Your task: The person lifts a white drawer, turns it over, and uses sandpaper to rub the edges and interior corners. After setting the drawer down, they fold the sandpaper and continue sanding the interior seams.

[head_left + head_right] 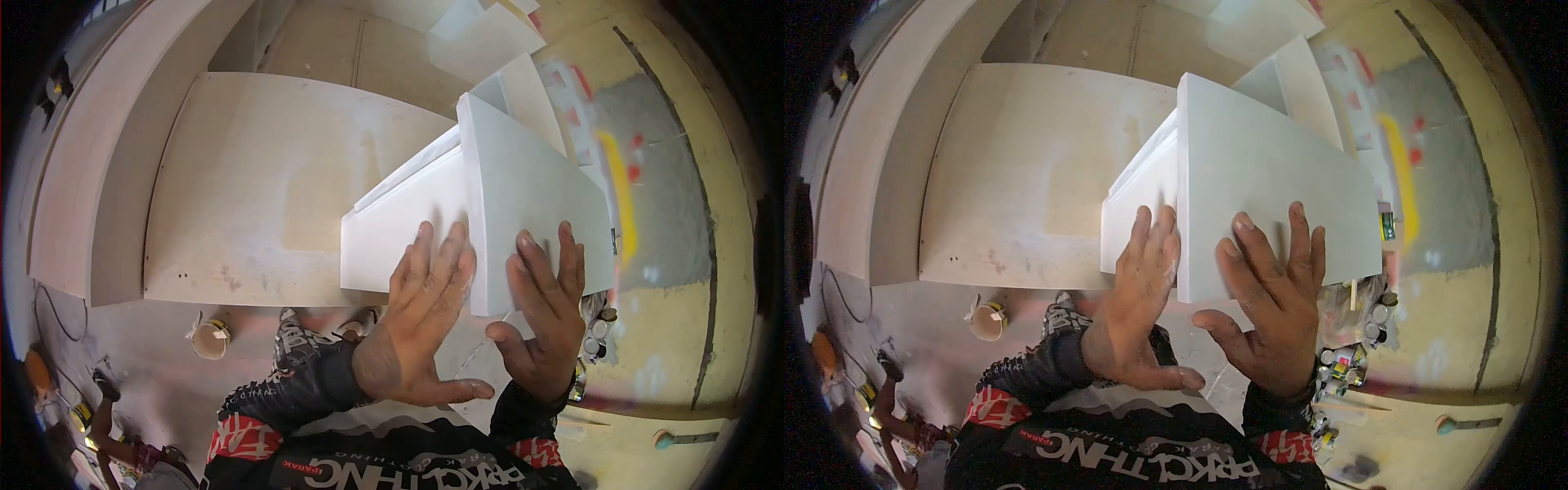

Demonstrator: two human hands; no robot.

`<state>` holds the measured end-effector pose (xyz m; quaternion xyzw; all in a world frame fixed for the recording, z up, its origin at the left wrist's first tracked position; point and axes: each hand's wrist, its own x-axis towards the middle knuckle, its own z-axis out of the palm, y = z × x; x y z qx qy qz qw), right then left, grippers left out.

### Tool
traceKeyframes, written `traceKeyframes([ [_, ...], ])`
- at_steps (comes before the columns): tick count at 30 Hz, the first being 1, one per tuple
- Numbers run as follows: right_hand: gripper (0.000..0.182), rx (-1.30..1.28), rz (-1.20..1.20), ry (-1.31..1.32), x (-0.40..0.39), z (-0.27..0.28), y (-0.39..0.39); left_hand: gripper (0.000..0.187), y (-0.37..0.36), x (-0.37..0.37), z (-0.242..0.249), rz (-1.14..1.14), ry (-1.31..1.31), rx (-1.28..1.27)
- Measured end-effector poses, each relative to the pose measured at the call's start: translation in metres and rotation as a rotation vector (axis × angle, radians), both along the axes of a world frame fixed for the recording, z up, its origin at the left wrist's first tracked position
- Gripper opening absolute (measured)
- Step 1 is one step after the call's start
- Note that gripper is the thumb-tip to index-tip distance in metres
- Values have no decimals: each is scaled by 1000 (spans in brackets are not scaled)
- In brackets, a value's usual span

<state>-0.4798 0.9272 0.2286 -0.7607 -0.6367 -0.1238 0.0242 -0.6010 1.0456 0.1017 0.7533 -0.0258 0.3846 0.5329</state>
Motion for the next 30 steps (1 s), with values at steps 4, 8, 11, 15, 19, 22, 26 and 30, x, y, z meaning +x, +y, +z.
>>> traceKeyframes([
  [4, 65, 33, -1, 81, 4, -3, -3, 120, -13, -4, -4, 5, -51, -42],
  [8, 65, 60, 22, 118, 6, -5, -3, 114, -14, -1, -5, 58, -71, -43],
  [11, 66, 65, 32, 144, 5, -6, -3, 109, -5, 1, -4, 79, -84, -20],
  [15, 69, 55, 15, 156, 0, -3, -2, 103, 10, 13, 0, 129, -88, 35],
  [19, 64, 100, -13, 173, -1, -9, -2, 115, 17, 34, -3, 190, -89, 69],
  [22, 60, 102, 4, 177, 0, -8, -1, 114, 15, 37, 2, 175, -112, 1],
  [26, 56, 109, 14, 198, -2, -9, 1, 109, -2, 34, 5, 173, -119, -125],
  [30, 55, 118, 32, 202, -1, -11, 0, 105, -7, 34, 4, 208, -119, -194],
])
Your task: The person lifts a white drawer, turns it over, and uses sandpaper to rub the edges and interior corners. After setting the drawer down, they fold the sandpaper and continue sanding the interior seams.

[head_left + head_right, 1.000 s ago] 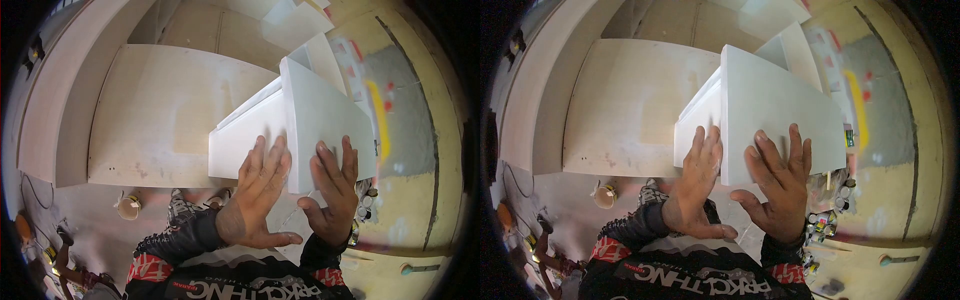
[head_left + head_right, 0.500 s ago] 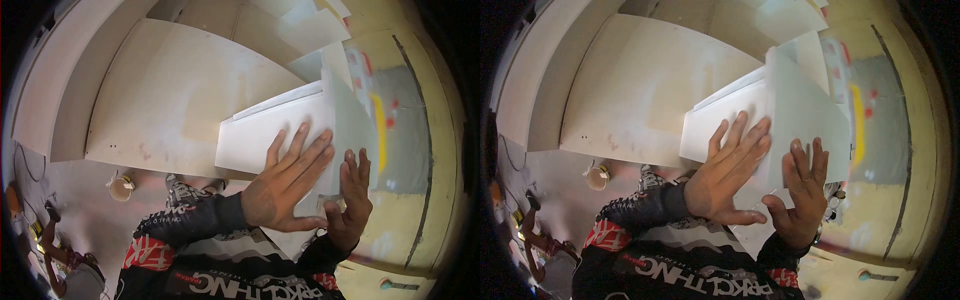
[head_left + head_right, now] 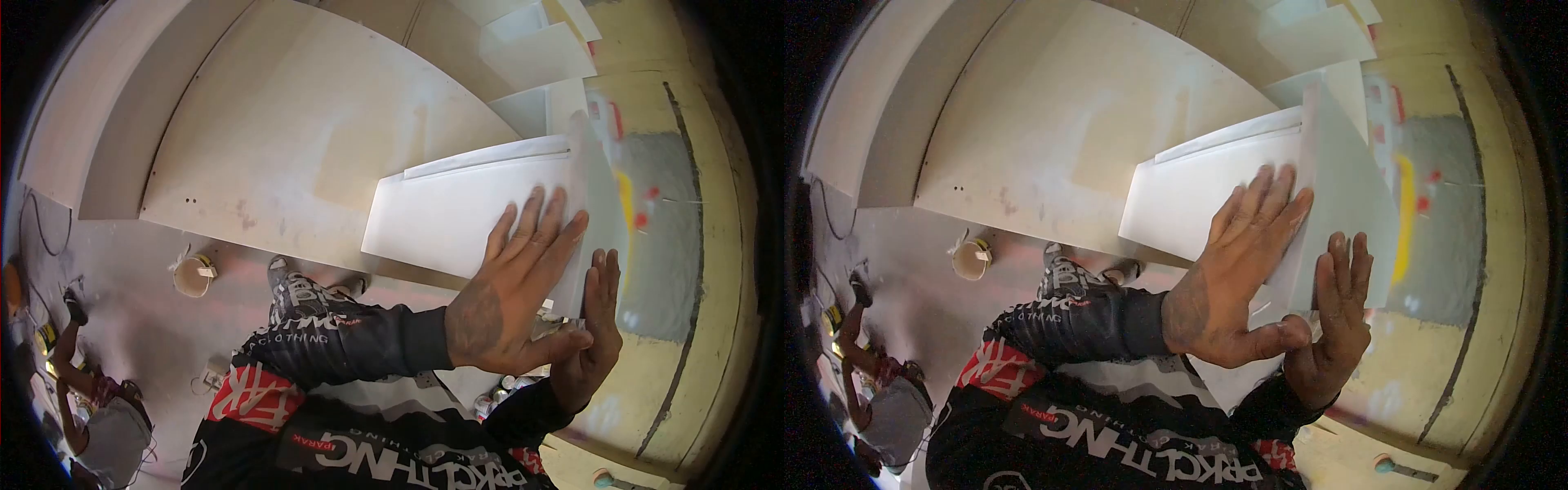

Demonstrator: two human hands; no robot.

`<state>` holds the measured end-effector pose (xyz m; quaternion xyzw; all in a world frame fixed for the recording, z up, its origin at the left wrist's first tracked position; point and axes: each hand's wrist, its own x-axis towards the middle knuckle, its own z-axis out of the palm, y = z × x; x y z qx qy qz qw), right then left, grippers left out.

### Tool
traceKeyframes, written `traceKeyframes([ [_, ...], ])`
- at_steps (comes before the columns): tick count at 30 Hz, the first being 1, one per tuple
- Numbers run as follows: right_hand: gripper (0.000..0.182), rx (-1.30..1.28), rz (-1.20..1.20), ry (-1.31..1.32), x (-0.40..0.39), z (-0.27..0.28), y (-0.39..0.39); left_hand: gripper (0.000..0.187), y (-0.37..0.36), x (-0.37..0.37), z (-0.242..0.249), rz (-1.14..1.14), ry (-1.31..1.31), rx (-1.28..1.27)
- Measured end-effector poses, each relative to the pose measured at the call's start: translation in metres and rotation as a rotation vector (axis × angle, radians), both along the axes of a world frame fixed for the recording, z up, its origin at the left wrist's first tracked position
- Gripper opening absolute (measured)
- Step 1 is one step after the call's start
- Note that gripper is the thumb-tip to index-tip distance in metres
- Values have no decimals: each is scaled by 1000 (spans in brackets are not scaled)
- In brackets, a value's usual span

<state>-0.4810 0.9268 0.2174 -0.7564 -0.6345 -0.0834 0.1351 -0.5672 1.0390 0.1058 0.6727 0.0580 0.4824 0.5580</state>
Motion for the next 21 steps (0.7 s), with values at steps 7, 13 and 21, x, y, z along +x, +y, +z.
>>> traceKeyframes([
  [7, 55, -3, -11, -24, -1, -1, 0, 99, -2, -11, 5, -121, -141, -105],
  [13, 61, -32, -6, -42, 1, -2, -3, 94, -20, -24, -10, -141, -150, -73],
  [21, 67, -5, -24, -15, 8, -7, -11, 85, -11, -10, -107, 9, 73, 116],
])
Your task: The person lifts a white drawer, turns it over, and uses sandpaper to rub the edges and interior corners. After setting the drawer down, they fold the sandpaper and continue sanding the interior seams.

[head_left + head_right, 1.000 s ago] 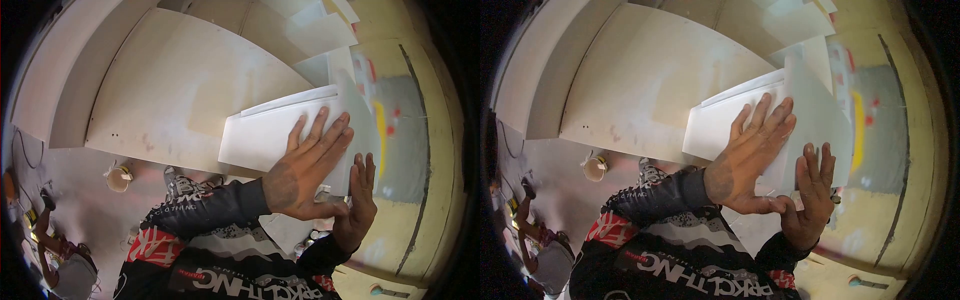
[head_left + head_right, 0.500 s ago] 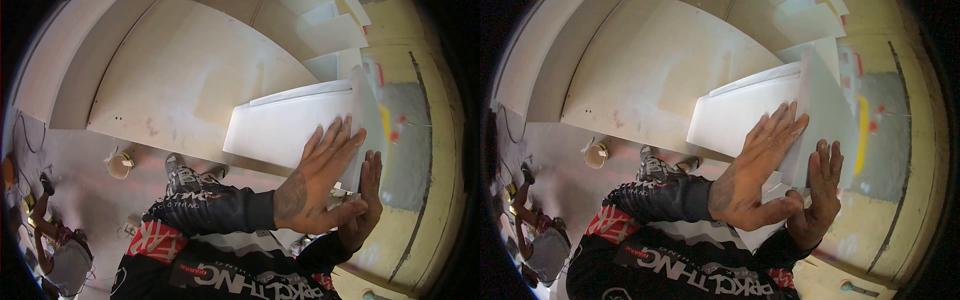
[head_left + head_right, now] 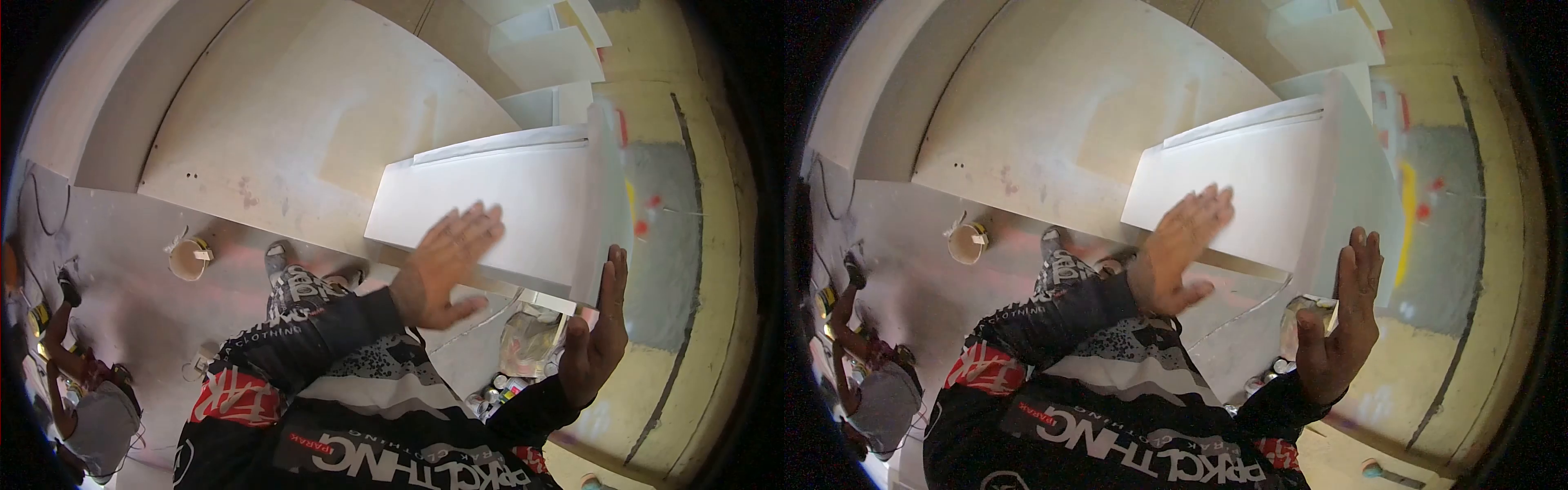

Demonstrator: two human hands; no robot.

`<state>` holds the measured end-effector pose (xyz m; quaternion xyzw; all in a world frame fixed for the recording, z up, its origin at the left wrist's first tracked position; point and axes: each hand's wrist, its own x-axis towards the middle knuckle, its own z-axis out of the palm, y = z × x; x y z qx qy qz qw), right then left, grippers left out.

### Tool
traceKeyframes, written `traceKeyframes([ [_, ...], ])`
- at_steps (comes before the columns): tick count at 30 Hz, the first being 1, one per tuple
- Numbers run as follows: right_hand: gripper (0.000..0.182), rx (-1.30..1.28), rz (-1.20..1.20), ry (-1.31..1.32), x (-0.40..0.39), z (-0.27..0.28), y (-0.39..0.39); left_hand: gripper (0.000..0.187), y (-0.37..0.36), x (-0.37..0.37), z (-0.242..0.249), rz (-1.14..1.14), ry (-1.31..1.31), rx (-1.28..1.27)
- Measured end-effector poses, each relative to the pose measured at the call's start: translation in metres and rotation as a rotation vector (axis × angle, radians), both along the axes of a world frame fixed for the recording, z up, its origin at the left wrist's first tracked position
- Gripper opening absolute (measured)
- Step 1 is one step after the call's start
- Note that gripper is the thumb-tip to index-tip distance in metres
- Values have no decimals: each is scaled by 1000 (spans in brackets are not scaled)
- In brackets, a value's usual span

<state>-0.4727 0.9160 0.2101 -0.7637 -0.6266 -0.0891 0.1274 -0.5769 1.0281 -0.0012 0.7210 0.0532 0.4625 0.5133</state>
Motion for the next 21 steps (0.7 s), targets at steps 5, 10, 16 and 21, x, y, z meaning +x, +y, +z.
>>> traceKeyframes([
  [5, 67, 18, -18, 22, -3, -2, -2, 62, 20, 14, -54, 63, 98, -179],
  [10, 64, 8, 27, 28, 1, 0, -2, 60, 20, 31, -85, 84, 241, -494],
  [16, 63, 16, 43, 70, 7, 3, -7, 79, 8, 10, -1, 65, 2, -95],
  [21, 62, 17, 16, 62, 19, 8, -20, 80, 3, 16, -74, 91, -5, -84],
])
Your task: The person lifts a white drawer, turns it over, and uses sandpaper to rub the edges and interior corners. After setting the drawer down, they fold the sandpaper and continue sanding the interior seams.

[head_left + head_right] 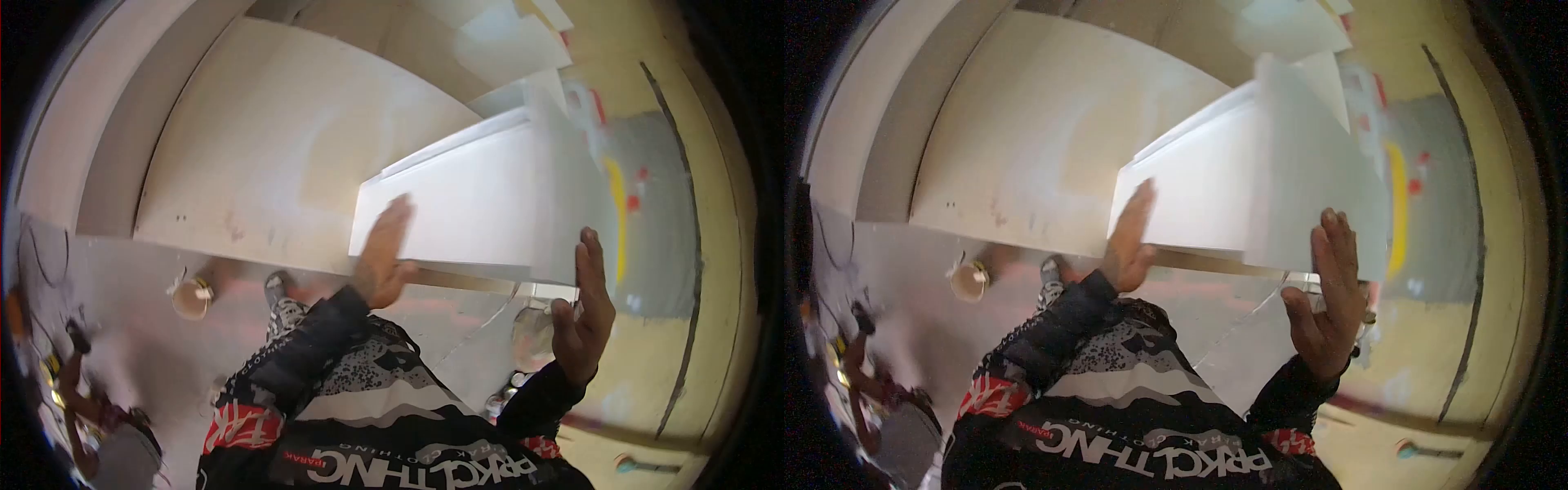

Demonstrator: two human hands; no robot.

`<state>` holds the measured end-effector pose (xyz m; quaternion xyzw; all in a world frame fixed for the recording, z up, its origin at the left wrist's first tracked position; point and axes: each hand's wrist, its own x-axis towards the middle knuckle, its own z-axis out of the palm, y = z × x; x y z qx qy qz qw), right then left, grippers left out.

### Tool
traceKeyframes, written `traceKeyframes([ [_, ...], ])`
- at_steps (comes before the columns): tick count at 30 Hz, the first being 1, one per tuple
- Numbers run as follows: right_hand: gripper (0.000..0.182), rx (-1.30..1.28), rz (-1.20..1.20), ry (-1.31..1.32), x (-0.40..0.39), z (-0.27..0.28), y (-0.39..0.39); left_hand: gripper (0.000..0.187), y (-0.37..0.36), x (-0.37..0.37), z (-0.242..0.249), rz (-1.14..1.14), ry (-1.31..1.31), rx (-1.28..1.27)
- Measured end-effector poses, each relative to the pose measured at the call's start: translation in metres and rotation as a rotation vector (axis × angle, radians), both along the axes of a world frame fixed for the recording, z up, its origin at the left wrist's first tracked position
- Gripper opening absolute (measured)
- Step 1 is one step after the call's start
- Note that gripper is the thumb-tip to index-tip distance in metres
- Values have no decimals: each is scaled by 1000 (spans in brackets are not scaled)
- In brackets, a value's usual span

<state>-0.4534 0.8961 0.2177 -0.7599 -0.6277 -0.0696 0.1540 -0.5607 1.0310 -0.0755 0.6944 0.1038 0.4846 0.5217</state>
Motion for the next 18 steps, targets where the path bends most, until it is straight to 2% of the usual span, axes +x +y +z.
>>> traceKeyframes([
  [1, 63, -19, 10, -21, 5, 0, -4, 76, -6, -3, -19, 25, 56, -35],
  [4, 65, -22, -38, -83, 21, 2, -18, 83, -16, -11, -61, -25, 234, -107],
  [6, 66, -21, -92, -112, 32, 3, -29, 84, -22, -16, -72, -27, 407, -120],
  [7, 69, -69, -101, -141, 39, 4, -36, 84, -25, -18, -78, -72, 399, -79],
  [9, 72, -97, -135, -171, 56, 6, -52, 87, -28, -19, -87, -57, 465, -245],
  [10, 73, -109, -187, -182, 64, 5, -62, 87, -30, -21, -89, -82, 467, -213],
  [12, 78, -117, -283, -196, 83, 2, -83, 83, -32, -25, -88, -65, 656, -406],
  [13, 78, -89, -314, -206, 96, 0, -95, 83, -35, -30, -85, -70, 665, -374],
  [15, 77, -14, -449, -230, 141, -6, -151, 58, -40, -37, -67, 81, 670, -171],
  [16, 74, -30, -615, -312, 154, -14, -176, 58, -38, -43, -62, 88, 681, -149],
  [18, 67, -70, -881, -398, 180, -38, -229, 44, -33, -57, -53, 94, 709, -482],
])
